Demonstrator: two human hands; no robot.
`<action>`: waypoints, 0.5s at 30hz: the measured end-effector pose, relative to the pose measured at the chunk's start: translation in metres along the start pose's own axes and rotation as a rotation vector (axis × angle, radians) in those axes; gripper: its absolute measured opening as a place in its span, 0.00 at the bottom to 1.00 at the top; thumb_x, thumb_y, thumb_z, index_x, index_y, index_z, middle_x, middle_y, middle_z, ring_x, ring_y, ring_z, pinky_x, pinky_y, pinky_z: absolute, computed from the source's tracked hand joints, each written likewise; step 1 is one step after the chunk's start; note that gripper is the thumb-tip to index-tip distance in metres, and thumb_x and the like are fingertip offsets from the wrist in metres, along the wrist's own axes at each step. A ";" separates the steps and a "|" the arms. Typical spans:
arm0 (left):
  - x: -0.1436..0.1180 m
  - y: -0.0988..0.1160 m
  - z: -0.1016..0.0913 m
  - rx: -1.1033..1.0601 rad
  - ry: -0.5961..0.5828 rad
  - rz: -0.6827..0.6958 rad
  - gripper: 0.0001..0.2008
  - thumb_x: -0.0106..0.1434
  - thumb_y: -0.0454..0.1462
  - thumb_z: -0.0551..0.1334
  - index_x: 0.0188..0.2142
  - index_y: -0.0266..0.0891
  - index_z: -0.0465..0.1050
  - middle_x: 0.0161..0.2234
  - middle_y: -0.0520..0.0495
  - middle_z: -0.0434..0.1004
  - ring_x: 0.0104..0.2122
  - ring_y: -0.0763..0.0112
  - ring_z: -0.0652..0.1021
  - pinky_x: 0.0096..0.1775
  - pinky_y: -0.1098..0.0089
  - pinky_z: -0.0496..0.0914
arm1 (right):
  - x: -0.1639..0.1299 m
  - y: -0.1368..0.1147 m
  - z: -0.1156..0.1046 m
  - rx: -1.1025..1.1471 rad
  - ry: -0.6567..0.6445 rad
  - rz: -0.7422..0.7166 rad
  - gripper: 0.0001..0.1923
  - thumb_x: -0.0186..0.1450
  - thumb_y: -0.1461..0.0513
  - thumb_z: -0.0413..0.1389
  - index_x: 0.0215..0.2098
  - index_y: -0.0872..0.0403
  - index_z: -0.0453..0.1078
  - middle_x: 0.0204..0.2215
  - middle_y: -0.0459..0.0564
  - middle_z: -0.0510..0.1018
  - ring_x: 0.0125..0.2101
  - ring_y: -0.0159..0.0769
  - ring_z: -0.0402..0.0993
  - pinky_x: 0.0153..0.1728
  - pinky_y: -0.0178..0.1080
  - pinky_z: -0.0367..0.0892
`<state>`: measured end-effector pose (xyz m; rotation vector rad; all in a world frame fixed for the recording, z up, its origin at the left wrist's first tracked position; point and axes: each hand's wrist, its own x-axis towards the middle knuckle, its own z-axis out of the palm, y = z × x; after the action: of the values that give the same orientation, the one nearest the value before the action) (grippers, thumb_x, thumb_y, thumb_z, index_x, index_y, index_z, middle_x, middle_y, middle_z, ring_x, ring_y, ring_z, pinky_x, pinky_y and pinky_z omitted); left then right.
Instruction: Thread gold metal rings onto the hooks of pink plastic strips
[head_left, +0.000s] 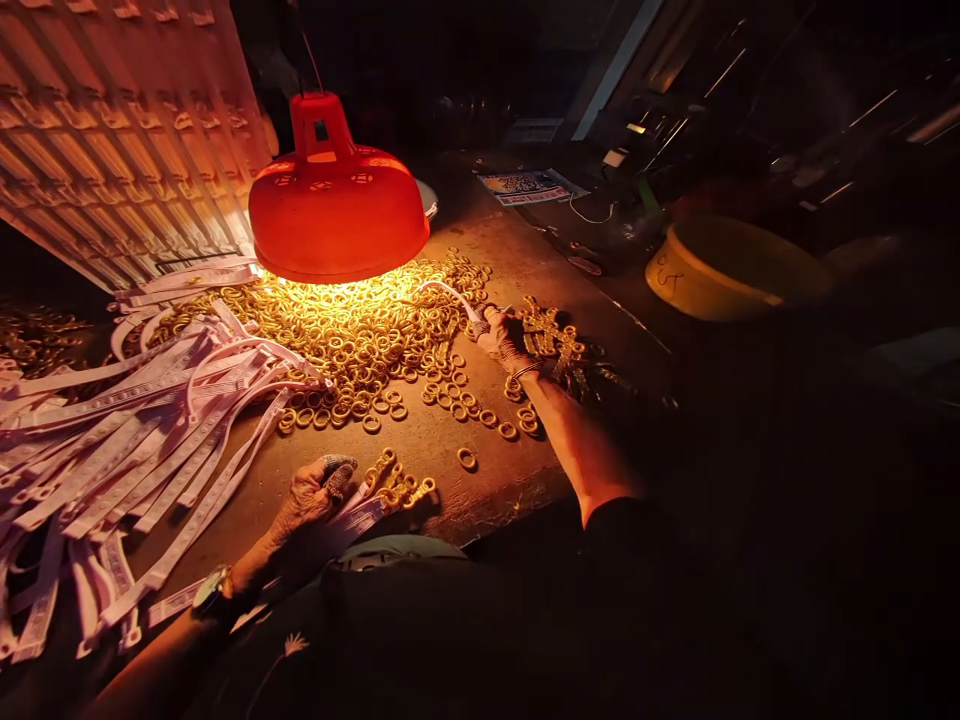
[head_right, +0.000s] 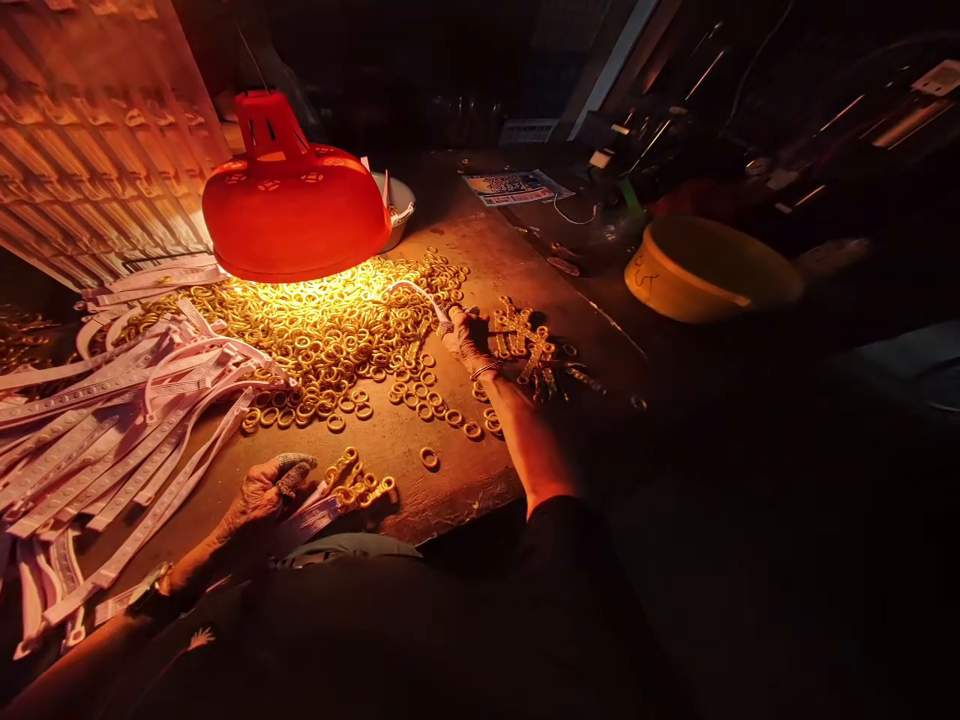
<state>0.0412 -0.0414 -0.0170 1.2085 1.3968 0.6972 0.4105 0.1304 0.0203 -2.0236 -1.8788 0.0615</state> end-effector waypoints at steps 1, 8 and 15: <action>0.004 0.005 0.000 -0.077 -0.020 -0.048 0.25 0.52 0.55 0.69 0.36 0.34 0.78 0.30 0.42 0.81 0.28 0.66 0.78 0.31 0.70 0.71 | -0.011 -0.012 -0.002 0.105 0.001 -0.021 0.12 0.65 0.63 0.51 0.42 0.60 0.73 0.35 0.60 0.80 0.37 0.43 0.73 0.43 0.40 0.64; 0.046 0.059 0.004 -0.643 -0.303 -0.182 0.30 0.54 0.57 0.68 0.44 0.34 0.74 0.31 0.40 0.80 0.35 0.58 0.81 0.38 0.62 0.76 | -0.134 -0.132 0.013 0.757 -0.250 -0.337 0.11 0.67 0.59 0.53 0.43 0.55 0.72 0.36 0.52 0.79 0.36 0.37 0.74 0.41 0.37 0.69; 0.075 0.086 -0.015 -0.612 -0.234 -0.231 0.10 0.56 0.34 0.68 0.38 0.36 0.73 0.25 0.49 0.74 0.24 0.70 0.76 0.24 0.73 0.68 | -0.188 -0.193 0.030 0.698 -0.348 -0.576 0.05 0.66 0.62 0.53 0.35 0.56 0.68 0.35 0.53 0.77 0.33 0.35 0.69 0.37 0.36 0.65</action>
<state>0.0604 0.0583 0.0388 0.6108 1.0001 0.7222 0.1985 -0.0379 0.0092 -1.0202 -2.1589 0.8256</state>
